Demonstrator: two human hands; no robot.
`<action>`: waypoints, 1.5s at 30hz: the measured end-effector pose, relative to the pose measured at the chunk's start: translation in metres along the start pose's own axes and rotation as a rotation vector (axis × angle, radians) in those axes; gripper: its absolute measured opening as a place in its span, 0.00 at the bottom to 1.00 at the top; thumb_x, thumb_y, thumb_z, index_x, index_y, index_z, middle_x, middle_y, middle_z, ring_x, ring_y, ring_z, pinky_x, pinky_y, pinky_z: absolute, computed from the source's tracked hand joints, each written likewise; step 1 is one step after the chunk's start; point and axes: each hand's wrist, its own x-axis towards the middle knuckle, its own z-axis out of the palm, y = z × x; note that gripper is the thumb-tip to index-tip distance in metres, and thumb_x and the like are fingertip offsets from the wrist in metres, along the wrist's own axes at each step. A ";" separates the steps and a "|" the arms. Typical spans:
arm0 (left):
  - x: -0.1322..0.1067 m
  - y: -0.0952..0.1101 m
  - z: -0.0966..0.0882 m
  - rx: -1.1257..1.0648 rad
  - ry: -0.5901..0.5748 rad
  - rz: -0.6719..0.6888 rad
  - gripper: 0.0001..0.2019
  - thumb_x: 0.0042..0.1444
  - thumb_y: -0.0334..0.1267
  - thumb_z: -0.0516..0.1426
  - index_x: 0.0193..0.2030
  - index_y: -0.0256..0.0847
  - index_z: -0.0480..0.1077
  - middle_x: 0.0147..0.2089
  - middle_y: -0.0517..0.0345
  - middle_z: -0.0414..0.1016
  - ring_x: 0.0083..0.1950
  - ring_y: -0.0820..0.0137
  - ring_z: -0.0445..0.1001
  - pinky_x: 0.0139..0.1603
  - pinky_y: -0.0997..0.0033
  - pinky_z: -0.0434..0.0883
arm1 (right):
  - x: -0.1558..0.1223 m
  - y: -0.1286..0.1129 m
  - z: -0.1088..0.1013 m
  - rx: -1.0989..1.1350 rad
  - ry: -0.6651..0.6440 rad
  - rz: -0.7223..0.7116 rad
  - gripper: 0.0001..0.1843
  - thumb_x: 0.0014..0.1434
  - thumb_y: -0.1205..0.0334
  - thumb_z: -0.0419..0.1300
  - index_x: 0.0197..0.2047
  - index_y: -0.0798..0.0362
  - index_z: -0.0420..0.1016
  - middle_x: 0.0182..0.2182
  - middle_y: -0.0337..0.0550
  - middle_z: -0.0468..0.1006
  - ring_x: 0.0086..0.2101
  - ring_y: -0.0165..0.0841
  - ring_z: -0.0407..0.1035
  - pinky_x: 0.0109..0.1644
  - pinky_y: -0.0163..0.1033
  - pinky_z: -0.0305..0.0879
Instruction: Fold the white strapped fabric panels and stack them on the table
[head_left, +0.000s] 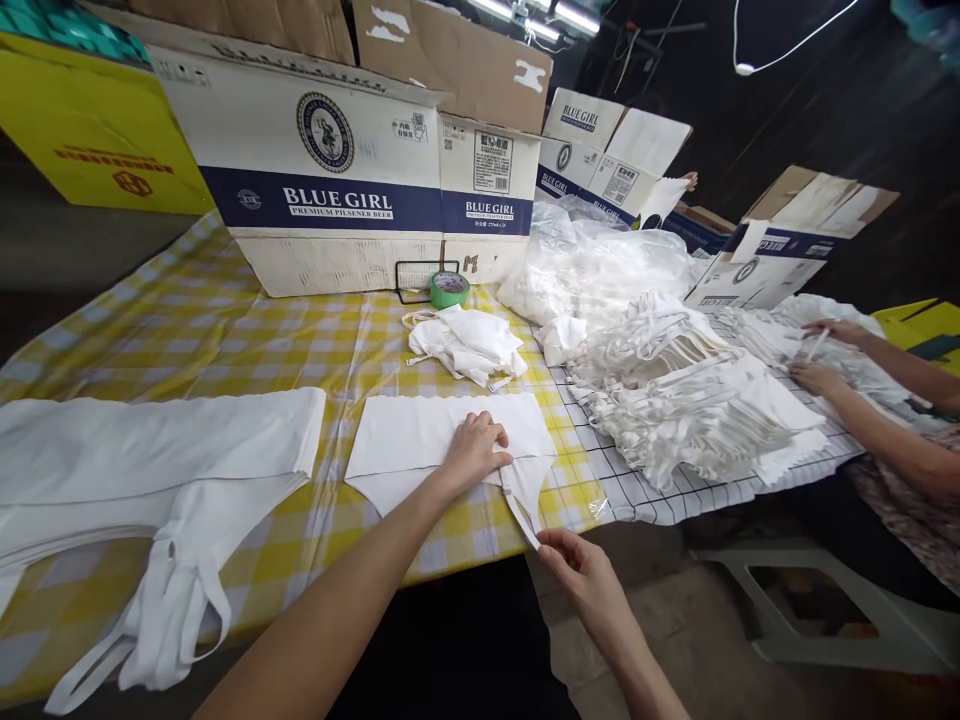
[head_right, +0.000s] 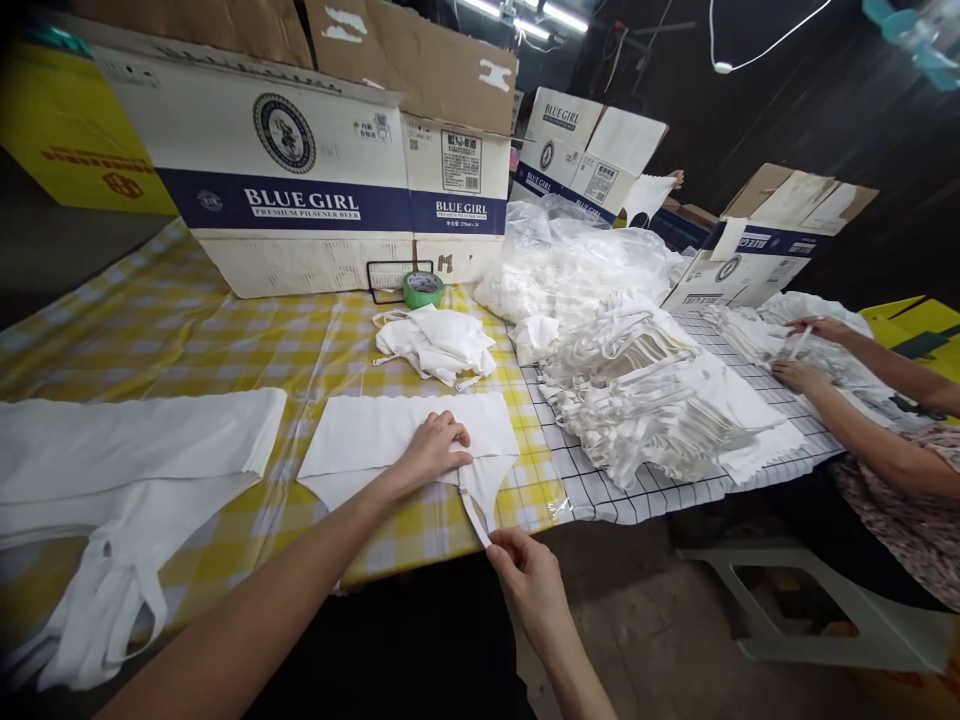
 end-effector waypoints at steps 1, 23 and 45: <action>0.000 0.000 0.000 -0.001 -0.004 -0.003 0.09 0.44 0.41 0.62 0.33 0.43 0.72 0.39 0.57 0.66 0.45 0.63 0.62 0.47 0.64 0.62 | -0.003 0.002 0.000 -0.014 0.004 -0.008 0.16 0.55 0.50 0.56 0.37 0.53 0.74 0.28 0.42 0.74 0.30 0.35 0.65 0.35 0.37 0.60; -0.116 -0.052 -0.084 0.131 -0.081 -0.067 0.22 0.60 0.39 0.45 0.61 0.46 0.58 0.66 0.59 0.54 0.67 0.67 0.49 0.67 0.58 0.45 | -0.008 -0.008 0.157 0.760 -0.332 0.143 0.20 0.47 0.54 0.65 0.43 0.54 0.74 0.42 0.44 0.77 0.49 0.42 0.65 0.54 0.43 0.56; -0.122 -0.065 -0.059 0.414 -0.195 0.019 0.39 0.54 0.60 0.48 0.67 0.50 0.37 0.71 0.57 0.31 0.70 0.57 0.29 0.65 0.49 0.36 | -0.099 -0.026 0.051 -0.176 -0.118 -0.265 0.15 0.64 0.57 0.47 0.29 0.52 0.66 0.23 0.36 0.67 0.26 0.29 0.59 0.34 0.36 0.54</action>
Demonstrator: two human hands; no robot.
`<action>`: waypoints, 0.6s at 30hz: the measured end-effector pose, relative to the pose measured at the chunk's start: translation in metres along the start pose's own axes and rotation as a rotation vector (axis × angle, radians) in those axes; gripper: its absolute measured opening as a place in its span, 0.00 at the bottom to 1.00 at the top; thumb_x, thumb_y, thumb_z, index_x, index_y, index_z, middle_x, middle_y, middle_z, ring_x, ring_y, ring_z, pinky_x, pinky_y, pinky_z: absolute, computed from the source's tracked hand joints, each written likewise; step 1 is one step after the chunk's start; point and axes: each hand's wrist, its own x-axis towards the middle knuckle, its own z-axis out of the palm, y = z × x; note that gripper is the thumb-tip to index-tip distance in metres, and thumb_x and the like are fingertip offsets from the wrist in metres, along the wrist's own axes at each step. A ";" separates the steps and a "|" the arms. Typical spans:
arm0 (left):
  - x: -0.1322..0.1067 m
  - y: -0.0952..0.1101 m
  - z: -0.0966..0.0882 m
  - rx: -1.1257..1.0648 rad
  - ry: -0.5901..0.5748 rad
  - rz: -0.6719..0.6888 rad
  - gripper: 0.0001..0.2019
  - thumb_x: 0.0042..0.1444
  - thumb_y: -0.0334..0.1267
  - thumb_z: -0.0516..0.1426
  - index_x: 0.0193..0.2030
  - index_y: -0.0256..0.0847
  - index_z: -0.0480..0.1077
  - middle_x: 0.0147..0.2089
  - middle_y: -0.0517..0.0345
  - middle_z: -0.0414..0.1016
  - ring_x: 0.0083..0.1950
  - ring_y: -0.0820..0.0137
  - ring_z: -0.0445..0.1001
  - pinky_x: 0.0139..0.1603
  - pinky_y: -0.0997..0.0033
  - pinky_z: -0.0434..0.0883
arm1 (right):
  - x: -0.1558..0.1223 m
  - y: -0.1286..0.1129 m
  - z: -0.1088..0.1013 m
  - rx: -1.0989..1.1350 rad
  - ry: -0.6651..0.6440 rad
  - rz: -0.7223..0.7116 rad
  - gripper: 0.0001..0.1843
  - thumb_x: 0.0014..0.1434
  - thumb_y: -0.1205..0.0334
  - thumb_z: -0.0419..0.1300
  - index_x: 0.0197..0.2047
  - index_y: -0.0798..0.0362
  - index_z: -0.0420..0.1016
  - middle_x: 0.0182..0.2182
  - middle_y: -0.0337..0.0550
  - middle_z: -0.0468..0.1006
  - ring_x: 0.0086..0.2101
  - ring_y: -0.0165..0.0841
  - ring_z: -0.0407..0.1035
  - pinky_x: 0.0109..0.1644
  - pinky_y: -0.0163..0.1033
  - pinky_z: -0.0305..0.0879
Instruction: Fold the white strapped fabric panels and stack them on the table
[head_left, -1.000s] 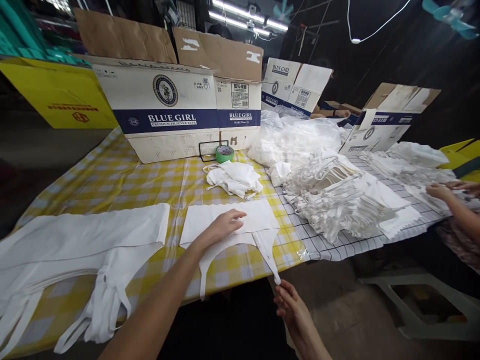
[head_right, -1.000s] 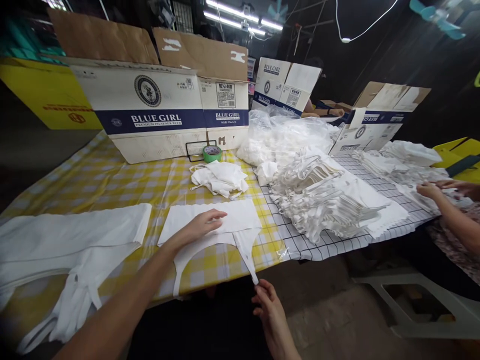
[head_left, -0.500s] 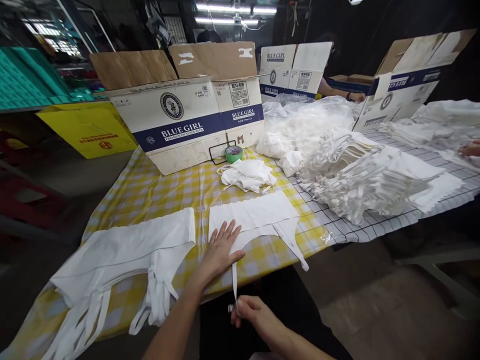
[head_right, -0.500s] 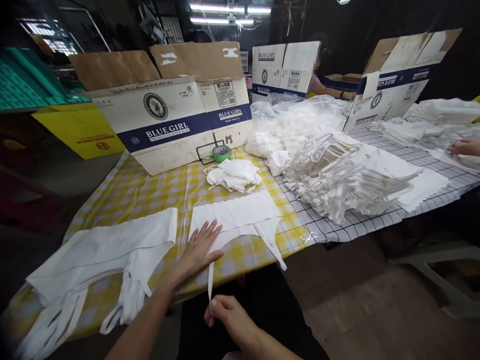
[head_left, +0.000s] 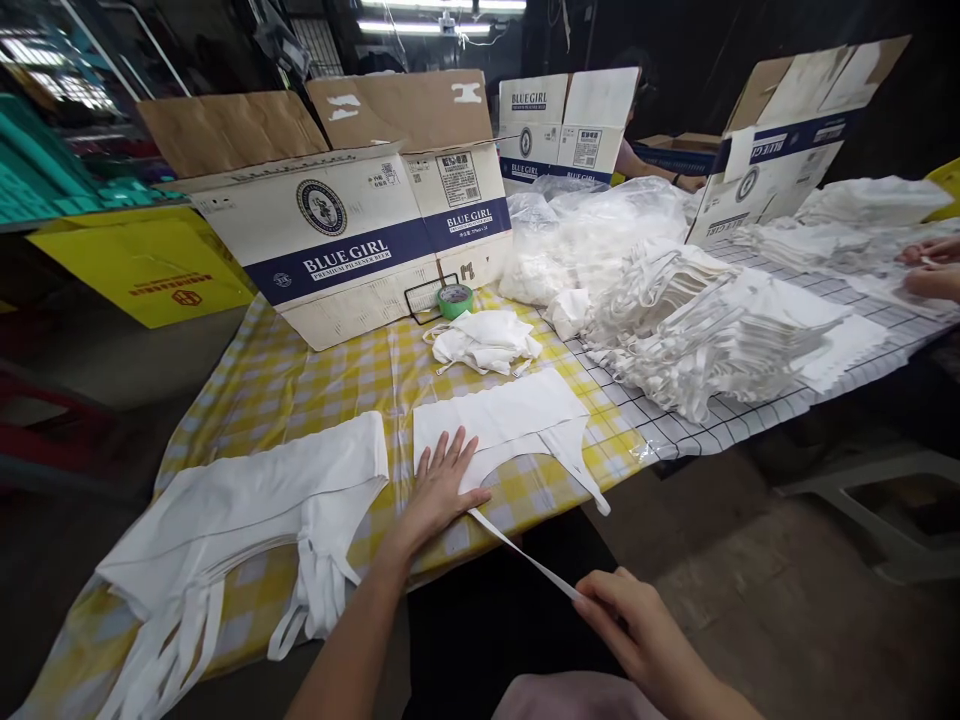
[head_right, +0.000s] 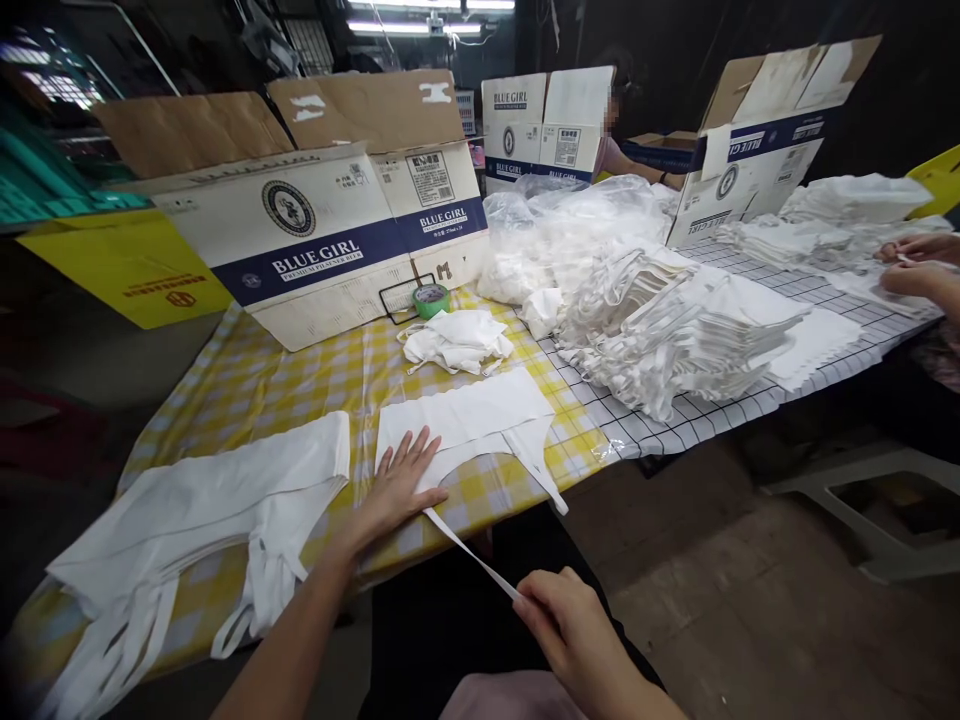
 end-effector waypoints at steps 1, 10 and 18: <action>0.000 0.000 0.000 -0.004 0.000 -0.002 0.39 0.54 0.60 0.48 0.67 0.50 0.37 0.71 0.58 0.31 0.70 0.57 0.29 0.65 0.50 0.36 | -0.003 -0.003 -0.009 -0.080 -0.004 -0.052 0.14 0.64 0.58 0.47 0.29 0.52 0.66 0.23 0.36 0.68 0.27 0.29 0.59 0.34 0.36 0.53; 0.000 0.010 -0.014 -0.183 -0.007 -0.077 0.37 0.52 0.54 0.53 0.66 0.47 0.44 0.70 0.55 0.36 0.70 0.57 0.31 0.65 0.46 0.34 | 0.013 -0.027 -0.071 -0.393 0.175 -0.348 0.10 0.64 0.71 0.44 0.44 0.51 0.62 0.31 0.41 0.71 0.30 0.32 0.64 0.35 0.38 0.54; -0.027 0.111 -0.093 -0.986 -0.066 0.178 0.25 0.55 0.48 0.54 0.60 0.45 0.61 0.57 0.53 0.67 0.57 0.61 0.66 0.57 0.63 0.63 | 0.072 -0.063 -0.092 -0.447 0.024 -0.353 0.08 0.61 0.72 0.48 0.39 0.50 0.62 0.32 0.39 0.76 0.31 0.33 0.68 0.36 0.37 0.56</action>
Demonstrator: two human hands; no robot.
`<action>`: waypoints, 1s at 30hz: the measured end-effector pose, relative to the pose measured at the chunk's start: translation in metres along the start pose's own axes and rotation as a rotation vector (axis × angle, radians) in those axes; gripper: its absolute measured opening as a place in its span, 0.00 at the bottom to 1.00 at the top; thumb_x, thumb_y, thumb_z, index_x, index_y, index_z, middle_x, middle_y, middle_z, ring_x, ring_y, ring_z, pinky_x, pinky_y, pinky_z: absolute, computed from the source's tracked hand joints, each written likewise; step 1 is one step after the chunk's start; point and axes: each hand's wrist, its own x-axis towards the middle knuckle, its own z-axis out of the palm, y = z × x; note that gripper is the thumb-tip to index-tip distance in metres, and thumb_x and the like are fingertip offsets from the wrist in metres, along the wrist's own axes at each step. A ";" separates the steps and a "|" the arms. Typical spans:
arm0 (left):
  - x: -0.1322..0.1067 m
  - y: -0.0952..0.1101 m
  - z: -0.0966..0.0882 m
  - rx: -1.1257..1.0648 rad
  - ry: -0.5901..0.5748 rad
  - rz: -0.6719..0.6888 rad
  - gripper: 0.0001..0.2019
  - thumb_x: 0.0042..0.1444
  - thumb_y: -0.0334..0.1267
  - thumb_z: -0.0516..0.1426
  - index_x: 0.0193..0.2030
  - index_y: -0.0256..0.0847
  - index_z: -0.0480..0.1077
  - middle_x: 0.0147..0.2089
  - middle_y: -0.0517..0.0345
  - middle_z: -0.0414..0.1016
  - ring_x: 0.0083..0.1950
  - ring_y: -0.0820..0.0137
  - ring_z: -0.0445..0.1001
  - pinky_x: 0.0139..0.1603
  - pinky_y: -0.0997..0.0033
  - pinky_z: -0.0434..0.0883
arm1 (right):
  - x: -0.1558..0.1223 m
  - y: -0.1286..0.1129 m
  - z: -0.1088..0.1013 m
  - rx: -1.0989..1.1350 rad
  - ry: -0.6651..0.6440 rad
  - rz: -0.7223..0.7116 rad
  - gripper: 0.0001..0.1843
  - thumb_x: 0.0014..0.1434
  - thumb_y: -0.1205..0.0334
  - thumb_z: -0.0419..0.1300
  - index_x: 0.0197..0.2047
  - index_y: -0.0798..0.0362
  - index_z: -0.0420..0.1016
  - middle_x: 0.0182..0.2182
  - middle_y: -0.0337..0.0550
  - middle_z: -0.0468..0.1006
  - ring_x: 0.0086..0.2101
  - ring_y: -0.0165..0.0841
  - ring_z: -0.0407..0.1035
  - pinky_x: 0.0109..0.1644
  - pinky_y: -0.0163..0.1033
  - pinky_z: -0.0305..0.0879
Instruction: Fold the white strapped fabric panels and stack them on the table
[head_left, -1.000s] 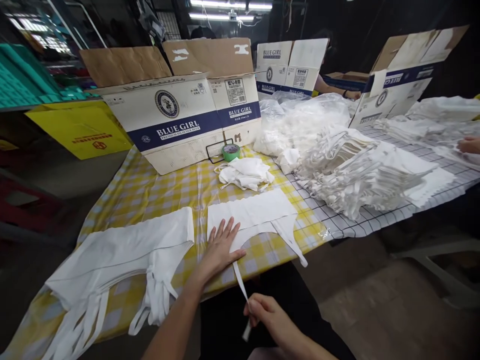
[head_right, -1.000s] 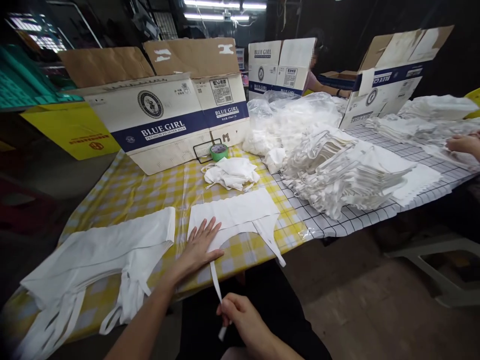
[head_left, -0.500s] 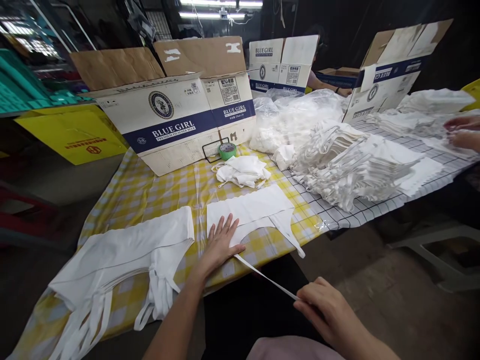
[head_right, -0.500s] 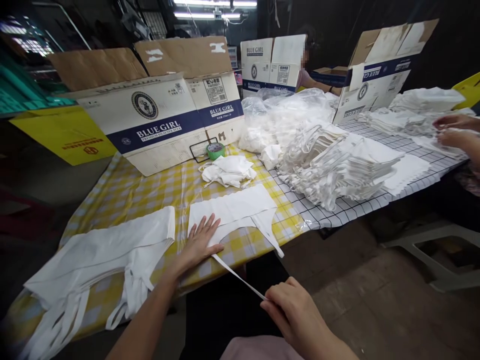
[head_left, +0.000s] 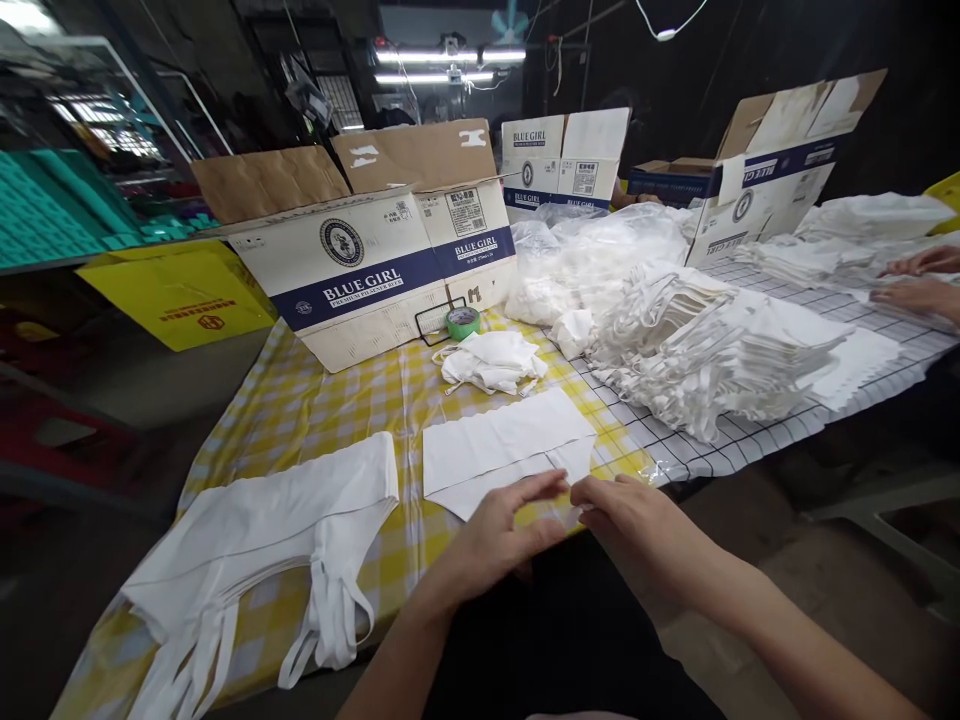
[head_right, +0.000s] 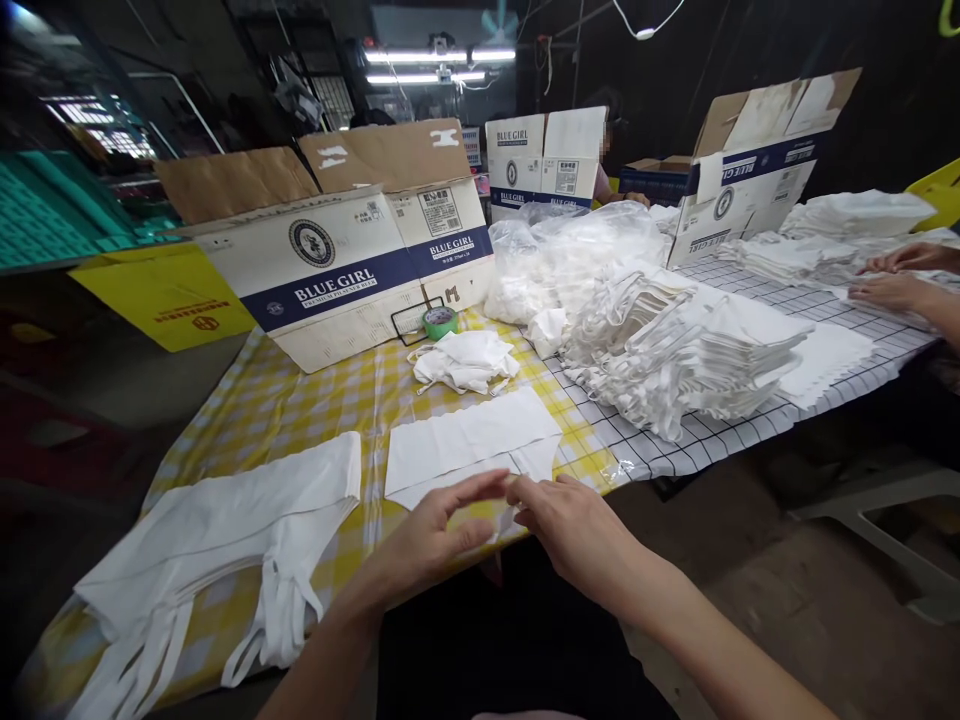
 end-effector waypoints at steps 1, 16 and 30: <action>0.000 0.007 0.007 -0.061 -0.011 -0.015 0.24 0.54 0.48 0.55 0.57 0.43 0.64 0.50 0.52 0.73 0.50 0.62 0.71 0.50 0.65 0.67 | 0.006 -0.001 0.001 0.010 -0.013 0.009 0.07 0.60 0.72 0.49 0.39 0.50 0.62 0.32 0.39 0.76 0.31 0.33 0.68 0.35 0.36 0.56; -0.006 -0.020 0.018 -0.310 0.165 -0.267 0.20 0.57 0.49 0.51 0.47 0.35 0.68 0.20 0.63 0.68 0.13 0.79 0.64 0.14 0.82 0.54 | 0.032 0.017 0.022 0.795 0.229 0.223 0.14 0.64 0.58 0.45 0.52 0.49 0.62 0.42 0.46 0.72 0.37 0.34 0.67 0.38 0.38 0.63; -0.010 -0.026 0.026 -0.077 0.229 -0.262 0.20 0.59 0.49 0.49 0.49 0.37 0.69 0.20 0.63 0.67 0.15 0.78 0.64 0.18 0.79 0.58 | 0.039 0.011 0.038 1.279 0.098 0.307 0.16 0.56 0.50 0.58 0.35 0.56 0.70 0.25 0.38 0.71 0.23 0.24 0.57 0.27 0.31 0.54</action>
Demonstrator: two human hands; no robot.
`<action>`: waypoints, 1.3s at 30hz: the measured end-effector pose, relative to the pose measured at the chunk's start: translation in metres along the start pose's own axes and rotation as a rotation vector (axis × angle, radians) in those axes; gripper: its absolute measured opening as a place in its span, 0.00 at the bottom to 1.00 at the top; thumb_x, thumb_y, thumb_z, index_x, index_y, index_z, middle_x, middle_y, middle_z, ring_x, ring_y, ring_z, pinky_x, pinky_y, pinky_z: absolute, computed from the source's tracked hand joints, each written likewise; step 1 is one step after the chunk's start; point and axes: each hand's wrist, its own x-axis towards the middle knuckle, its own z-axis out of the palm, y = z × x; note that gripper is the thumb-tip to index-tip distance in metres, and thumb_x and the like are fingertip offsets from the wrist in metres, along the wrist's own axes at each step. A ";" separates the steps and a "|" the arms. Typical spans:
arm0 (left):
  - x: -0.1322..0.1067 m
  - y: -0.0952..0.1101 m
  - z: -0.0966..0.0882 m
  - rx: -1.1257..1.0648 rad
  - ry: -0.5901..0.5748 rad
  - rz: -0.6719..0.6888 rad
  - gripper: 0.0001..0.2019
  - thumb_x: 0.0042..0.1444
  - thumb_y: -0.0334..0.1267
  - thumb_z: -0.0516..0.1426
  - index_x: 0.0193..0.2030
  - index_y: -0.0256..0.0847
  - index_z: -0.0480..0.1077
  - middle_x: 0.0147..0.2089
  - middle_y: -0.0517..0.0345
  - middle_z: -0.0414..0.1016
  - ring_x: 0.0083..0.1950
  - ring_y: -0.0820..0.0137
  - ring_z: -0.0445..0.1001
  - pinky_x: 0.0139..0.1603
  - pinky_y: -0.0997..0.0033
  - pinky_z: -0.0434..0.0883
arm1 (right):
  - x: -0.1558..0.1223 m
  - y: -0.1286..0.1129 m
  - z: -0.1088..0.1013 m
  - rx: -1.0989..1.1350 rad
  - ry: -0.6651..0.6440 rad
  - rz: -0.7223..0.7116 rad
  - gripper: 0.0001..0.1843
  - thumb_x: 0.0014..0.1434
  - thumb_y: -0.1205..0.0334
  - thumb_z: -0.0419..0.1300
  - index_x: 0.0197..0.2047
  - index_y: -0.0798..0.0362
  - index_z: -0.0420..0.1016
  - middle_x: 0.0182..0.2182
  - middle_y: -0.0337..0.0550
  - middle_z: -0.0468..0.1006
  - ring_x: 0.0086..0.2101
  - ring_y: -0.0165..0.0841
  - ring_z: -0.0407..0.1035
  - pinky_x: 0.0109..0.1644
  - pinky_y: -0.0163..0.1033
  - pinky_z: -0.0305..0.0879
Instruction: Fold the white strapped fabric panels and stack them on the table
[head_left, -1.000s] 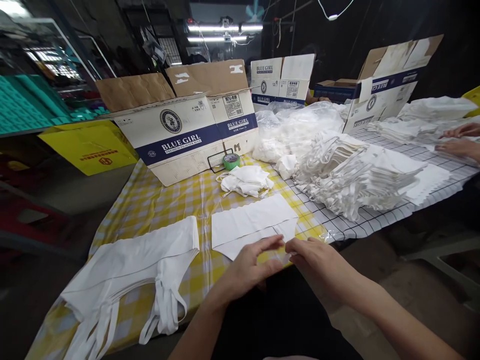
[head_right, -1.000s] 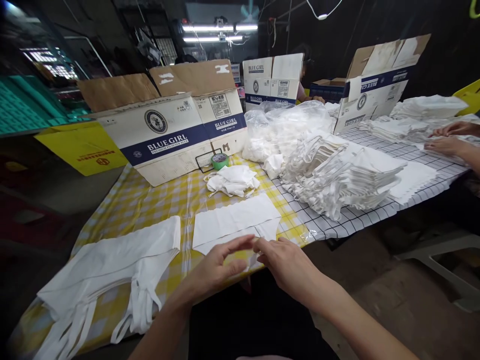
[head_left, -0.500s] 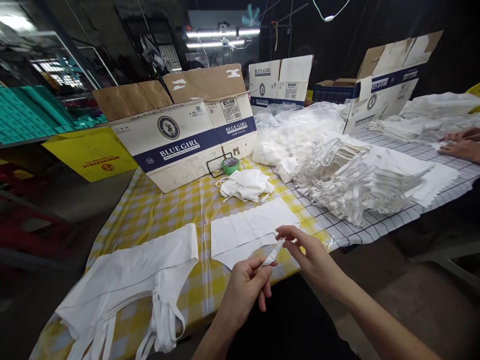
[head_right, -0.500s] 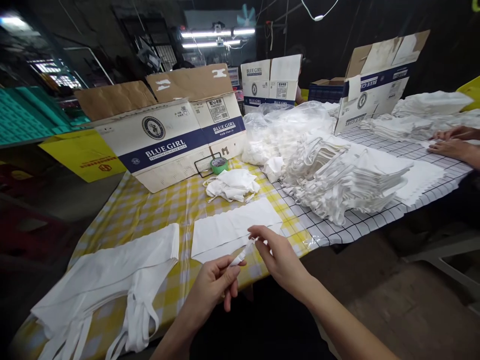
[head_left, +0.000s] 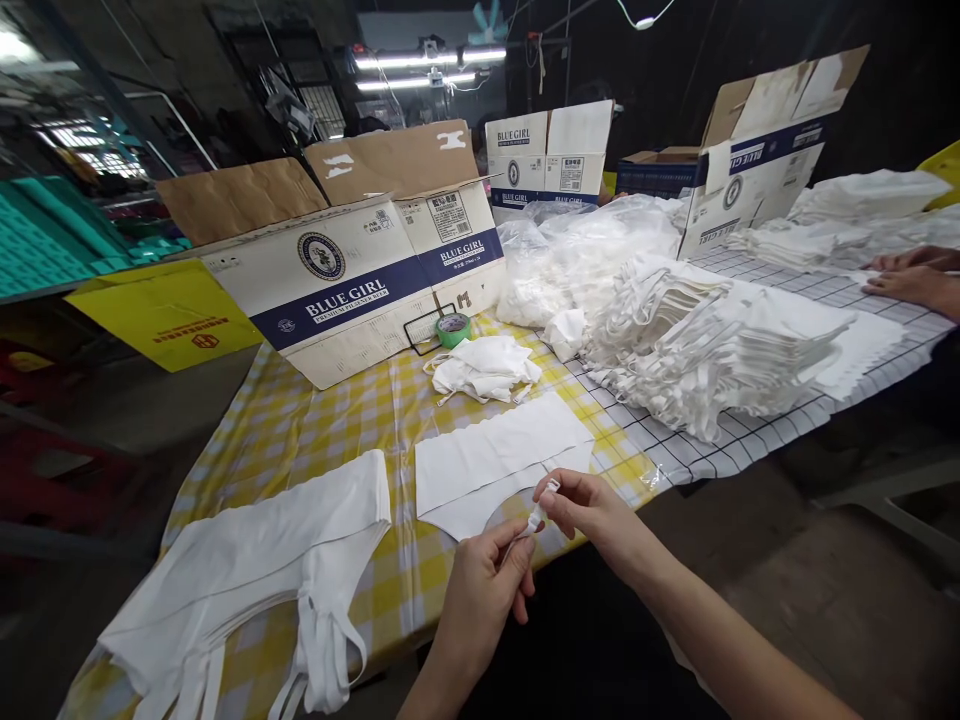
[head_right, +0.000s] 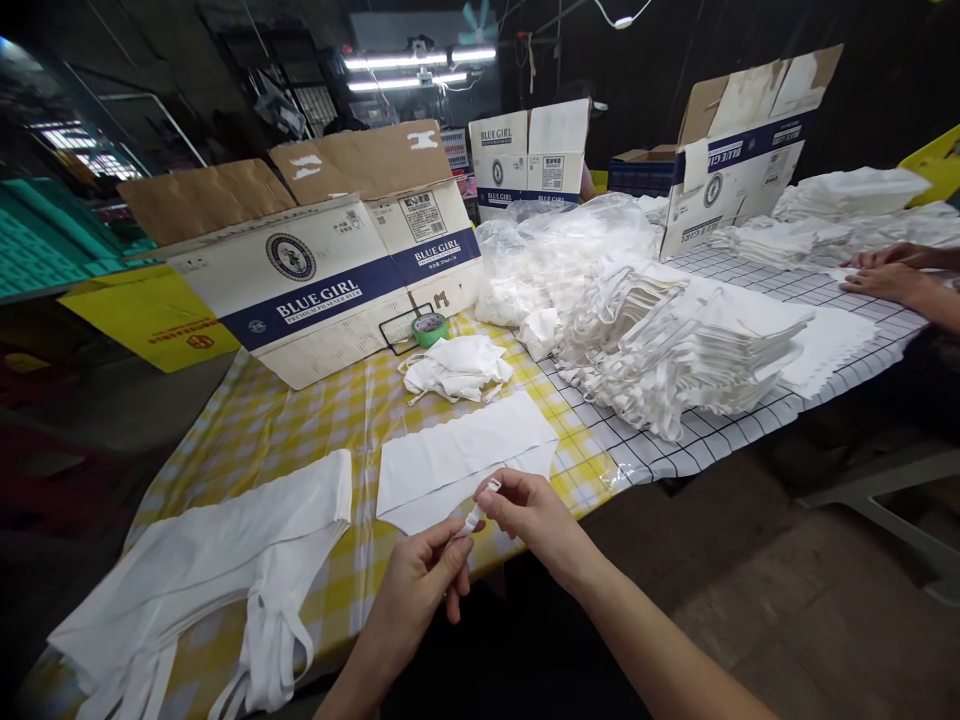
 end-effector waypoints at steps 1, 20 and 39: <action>0.000 0.000 0.000 -0.011 -0.008 0.009 0.20 0.58 0.49 0.50 0.50 0.37 0.69 0.21 0.63 0.67 0.17 0.77 0.65 0.20 0.78 0.61 | -0.001 -0.001 0.000 -0.018 -0.008 -0.018 0.16 0.56 0.50 0.58 0.34 0.56 0.71 0.25 0.38 0.71 0.24 0.25 0.58 0.27 0.32 0.54; -0.027 -0.046 -0.003 0.420 -0.111 0.197 0.19 0.57 0.42 0.53 0.56 0.53 0.64 0.59 0.58 0.66 0.64 0.60 0.56 0.66 0.50 0.39 | -0.044 -0.027 -0.016 -0.239 -0.148 -0.133 0.08 0.58 0.58 0.57 0.32 0.53 0.71 0.19 0.36 0.69 0.22 0.27 0.61 0.27 0.33 0.55; -0.016 -0.089 -0.021 0.531 0.278 0.184 0.11 0.60 0.39 0.48 0.39 0.46 0.72 0.52 0.58 0.70 0.63 0.63 0.58 0.67 0.49 0.44 | -0.070 -0.065 -0.018 -0.896 -0.079 -0.368 0.10 0.60 0.68 0.50 0.41 0.46 0.67 0.31 0.43 0.73 0.31 0.34 0.68 0.32 0.36 0.63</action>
